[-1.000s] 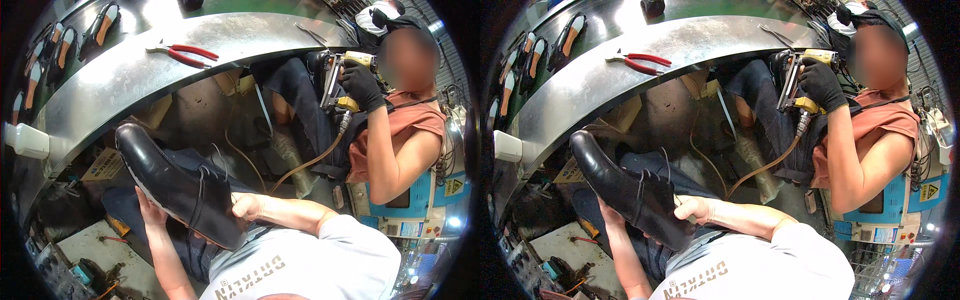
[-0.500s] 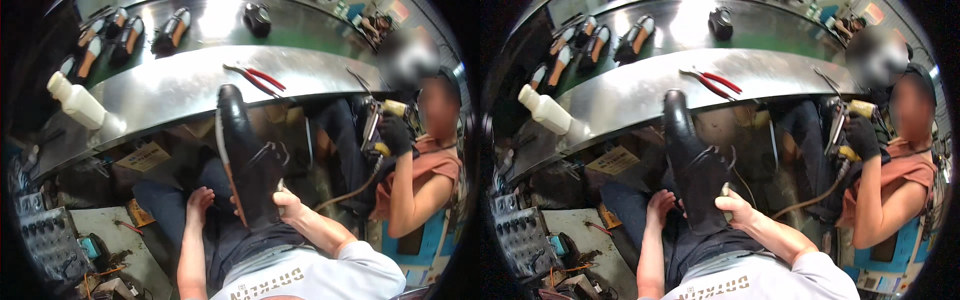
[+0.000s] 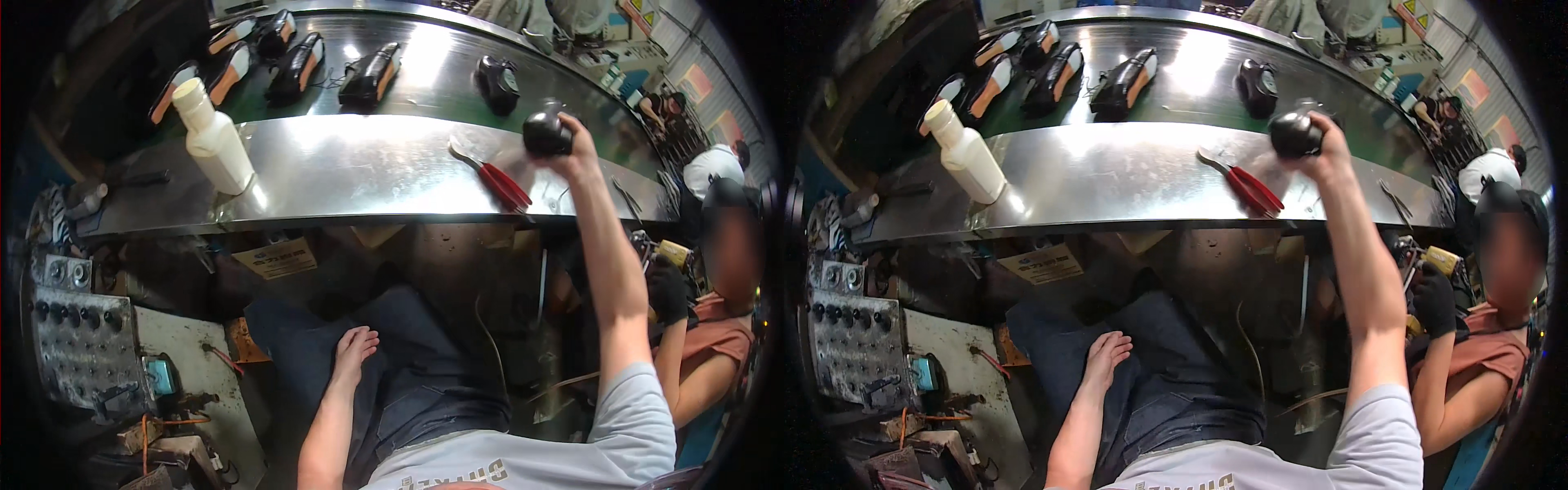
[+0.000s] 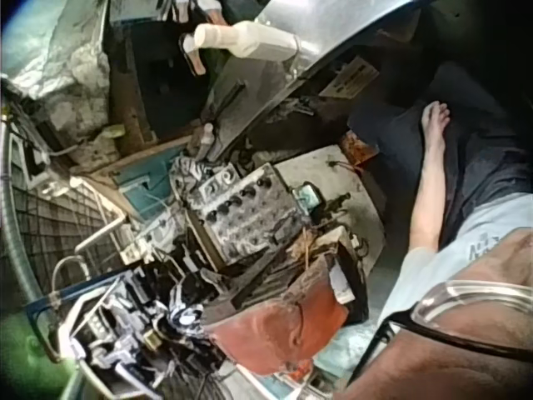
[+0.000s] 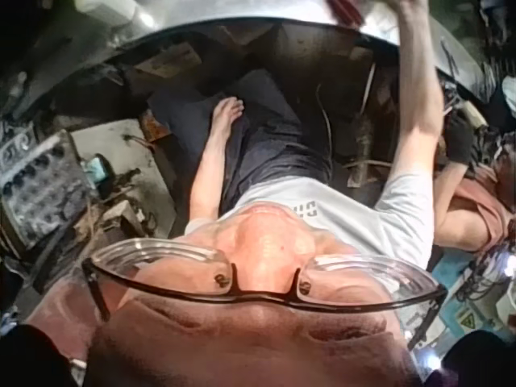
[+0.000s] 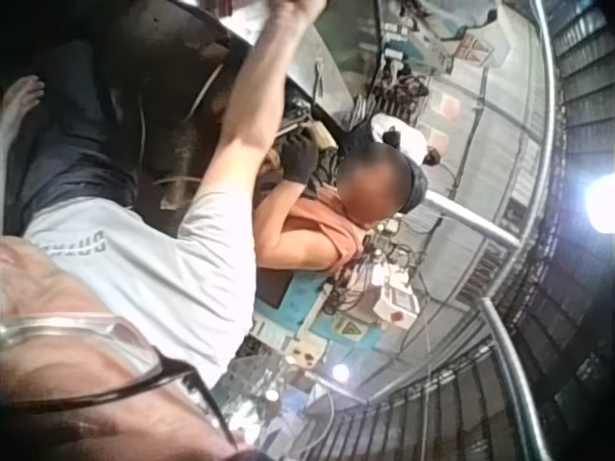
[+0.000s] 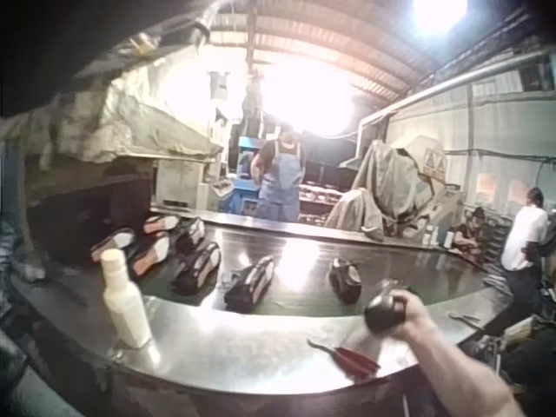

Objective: The person repairs the sole of a black shoe by applying glue, using pliers to press the sole, and using a pneumatic nail gun to secure it. The person handles multiple shoes on a metal workbench, repeatedly applying adhesive and fastening the sole to the shoe body.

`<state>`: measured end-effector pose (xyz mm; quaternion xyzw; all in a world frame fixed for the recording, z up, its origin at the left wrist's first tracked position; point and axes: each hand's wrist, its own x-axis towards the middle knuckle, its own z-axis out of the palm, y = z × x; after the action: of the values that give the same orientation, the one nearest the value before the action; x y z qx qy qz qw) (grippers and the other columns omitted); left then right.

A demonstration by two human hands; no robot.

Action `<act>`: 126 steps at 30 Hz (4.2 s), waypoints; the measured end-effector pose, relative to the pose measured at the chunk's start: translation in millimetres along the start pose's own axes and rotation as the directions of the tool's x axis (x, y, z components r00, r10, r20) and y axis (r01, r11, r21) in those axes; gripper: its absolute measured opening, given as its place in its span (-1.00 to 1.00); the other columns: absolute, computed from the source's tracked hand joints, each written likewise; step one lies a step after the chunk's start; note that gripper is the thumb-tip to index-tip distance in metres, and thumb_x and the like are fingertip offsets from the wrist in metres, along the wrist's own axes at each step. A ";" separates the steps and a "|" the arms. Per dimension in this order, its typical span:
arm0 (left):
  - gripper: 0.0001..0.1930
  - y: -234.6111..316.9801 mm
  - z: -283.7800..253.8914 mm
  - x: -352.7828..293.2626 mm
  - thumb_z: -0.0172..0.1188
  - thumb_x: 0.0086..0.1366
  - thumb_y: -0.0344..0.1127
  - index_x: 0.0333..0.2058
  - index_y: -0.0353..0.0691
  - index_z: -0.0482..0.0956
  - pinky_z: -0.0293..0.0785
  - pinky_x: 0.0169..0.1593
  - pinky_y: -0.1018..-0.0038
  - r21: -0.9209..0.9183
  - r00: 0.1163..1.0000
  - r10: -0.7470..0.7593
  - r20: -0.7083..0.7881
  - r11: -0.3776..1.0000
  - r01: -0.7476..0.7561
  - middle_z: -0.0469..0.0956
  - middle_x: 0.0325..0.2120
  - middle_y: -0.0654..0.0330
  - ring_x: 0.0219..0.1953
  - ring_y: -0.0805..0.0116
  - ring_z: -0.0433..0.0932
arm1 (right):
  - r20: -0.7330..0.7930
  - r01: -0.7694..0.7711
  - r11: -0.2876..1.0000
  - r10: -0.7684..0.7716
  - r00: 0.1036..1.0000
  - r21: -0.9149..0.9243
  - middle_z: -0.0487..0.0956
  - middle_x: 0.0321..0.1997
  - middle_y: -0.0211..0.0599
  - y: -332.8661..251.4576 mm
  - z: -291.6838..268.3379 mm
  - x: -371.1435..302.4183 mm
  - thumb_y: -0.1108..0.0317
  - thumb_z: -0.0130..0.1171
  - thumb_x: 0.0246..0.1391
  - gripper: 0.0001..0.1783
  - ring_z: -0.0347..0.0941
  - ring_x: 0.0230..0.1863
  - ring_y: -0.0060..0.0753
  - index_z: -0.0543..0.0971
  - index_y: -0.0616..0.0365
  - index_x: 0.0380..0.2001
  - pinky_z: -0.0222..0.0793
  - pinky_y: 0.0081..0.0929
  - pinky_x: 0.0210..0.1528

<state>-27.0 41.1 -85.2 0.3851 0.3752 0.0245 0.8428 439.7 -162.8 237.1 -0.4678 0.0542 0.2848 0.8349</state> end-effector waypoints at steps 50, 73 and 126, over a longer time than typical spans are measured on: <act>-0.74 -17.5 23.4 51.9 0.18 0.40 -0.23 -0.03 -0.22 0.54 0.50 -0.13 0.50 0.308 0.997 -0.053 -0.056 0.949 0.068 0.62 -0.19 0.22 -0.19 0.45 0.58 | 0.840 0.422 -0.727 -0.455 0.295 -0.541 0.30 0.18 0.02 130.5 138.2 89.8 0.55 0.20 -0.19 -0.12 0.21 0.23 0.15 0.25 -0.01 0.31 0.25 -0.01 0.14; -0.45 177.0 67.2 -133.5 0.27 0.34 -0.21 0.20 -0.32 0.34 0.50 0.15 0.25 -0.316 0.648 0.760 -0.049 0.604 -0.732 0.50 0.08 0.02 0.09 0.23 0.54 | 0.893 0.951 0.031 -0.338 0.299 -0.306 0.27 0.24 0.08 310.6 39.7 -197.6 0.54 0.45 -0.21 -0.10 0.24 0.21 0.18 0.27 -0.06 0.24 0.27 -0.07 0.20; -0.49 25.4 -1.1 -125.6 0.35 0.23 -0.51 0.10 -0.34 0.32 0.55 0.06 0.44 -0.129 0.696 0.507 -0.508 0.754 -0.644 0.54 -0.01 0.02 -0.06 0.37 0.58 | 0.330 -0.226 0.535 0.747 0.577 -0.814 0.52 -0.30 -0.31 365.6 24.2 -272.7 0.22 -0.08 0.44 -0.59 0.51 -0.40 -0.57 0.37 0.28 0.18 0.48 -0.58 -0.34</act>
<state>-111.4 18.2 8.3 0.3365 0.4065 0.4329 0.7308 16.2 -112.8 73.5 -0.5752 -0.2115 0.6639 0.4285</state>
